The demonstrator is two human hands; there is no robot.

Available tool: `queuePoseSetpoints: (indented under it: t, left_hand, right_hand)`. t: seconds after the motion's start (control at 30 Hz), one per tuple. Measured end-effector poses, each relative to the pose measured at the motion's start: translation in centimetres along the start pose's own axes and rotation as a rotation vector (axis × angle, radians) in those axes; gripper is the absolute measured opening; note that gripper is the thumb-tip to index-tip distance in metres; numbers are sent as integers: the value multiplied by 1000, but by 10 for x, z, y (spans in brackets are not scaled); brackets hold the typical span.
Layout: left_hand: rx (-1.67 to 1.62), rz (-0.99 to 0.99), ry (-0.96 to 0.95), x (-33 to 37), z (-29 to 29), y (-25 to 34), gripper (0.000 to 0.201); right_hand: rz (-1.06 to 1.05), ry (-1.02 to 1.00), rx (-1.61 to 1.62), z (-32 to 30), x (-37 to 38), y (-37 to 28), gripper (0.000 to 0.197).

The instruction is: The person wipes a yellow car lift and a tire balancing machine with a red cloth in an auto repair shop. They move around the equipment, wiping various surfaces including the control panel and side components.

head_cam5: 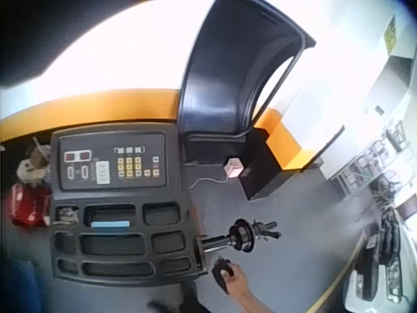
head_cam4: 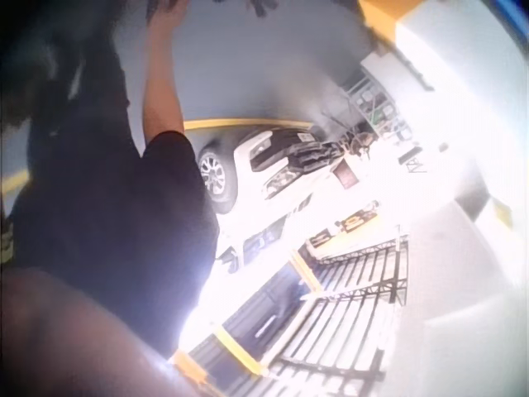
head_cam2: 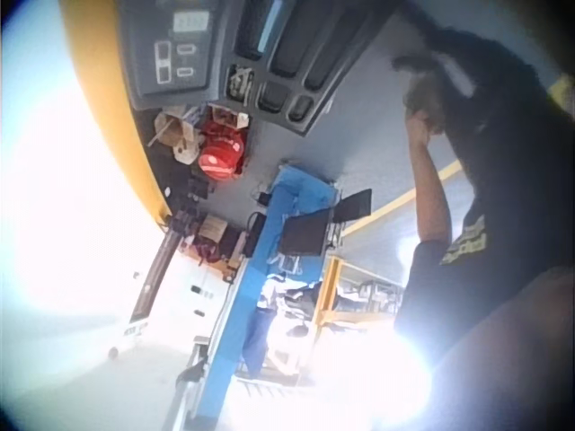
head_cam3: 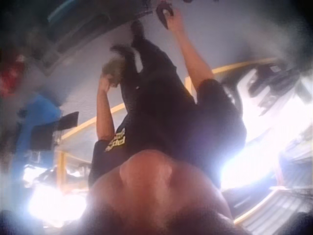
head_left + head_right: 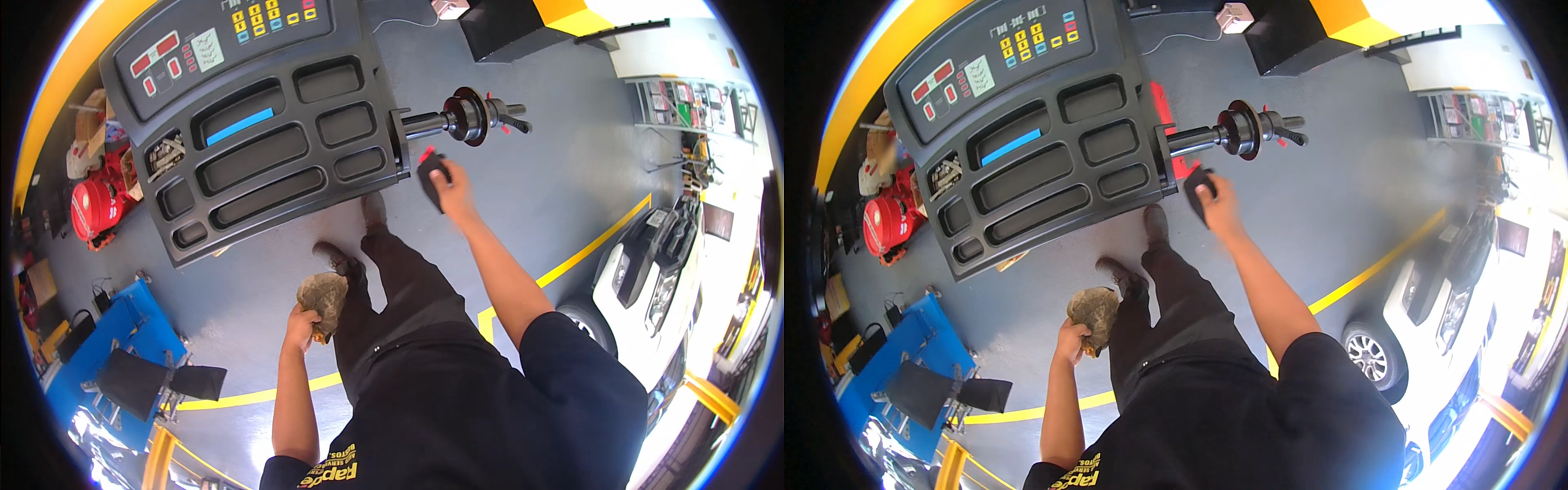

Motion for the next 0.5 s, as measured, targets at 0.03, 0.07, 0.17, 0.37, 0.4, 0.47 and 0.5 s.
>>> queuePoseSetpoints:
  t: [0.03, 0.07, 0.17, 0.37, 0.4, 0.47, 0.5]
  left_hand:
    - [-26, -3, 16, 0, -5, -7, 57]
    - [-44, -5, 42, -2, -9, -13, 57]
    - [-59, -56, 97, -5, -9, -29, 56]
    - [-150, -40, 191, 5, 39, -31, 54]
    - [-156, -55, 180, 9, 54, -32, 55]
    - [-169, -75, 148, 23, 87, -32, 55]
    - [-106, -124, 143, 32, 105, -32, 55]
  right_hand:
    - [38, 63, -65, -9, 9, 6, 41]
    - [-81, 133, -78, -14, 19, 3, 42]
    - [-293, 183, -215, -9, 64, -6, 44]
    - [-629, -271, -940, 62, 111, -9, 63]
    - [-701, -270, -878, 63, 118, -11, 63]
    - [-739, -395, -865, 65, 140, -7, 62]
    - [-691, -507, -781, 68, 150, -5, 67]
Point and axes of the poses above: each hand's wrist, its own x-axis towards the middle knuckle, its own z-axis out of the palm, y = z × x, the point moved 5 cm from there along x, towards the middle knuckle, and after that the axes turned 6 degrees about -z, right-handed, at the moved point
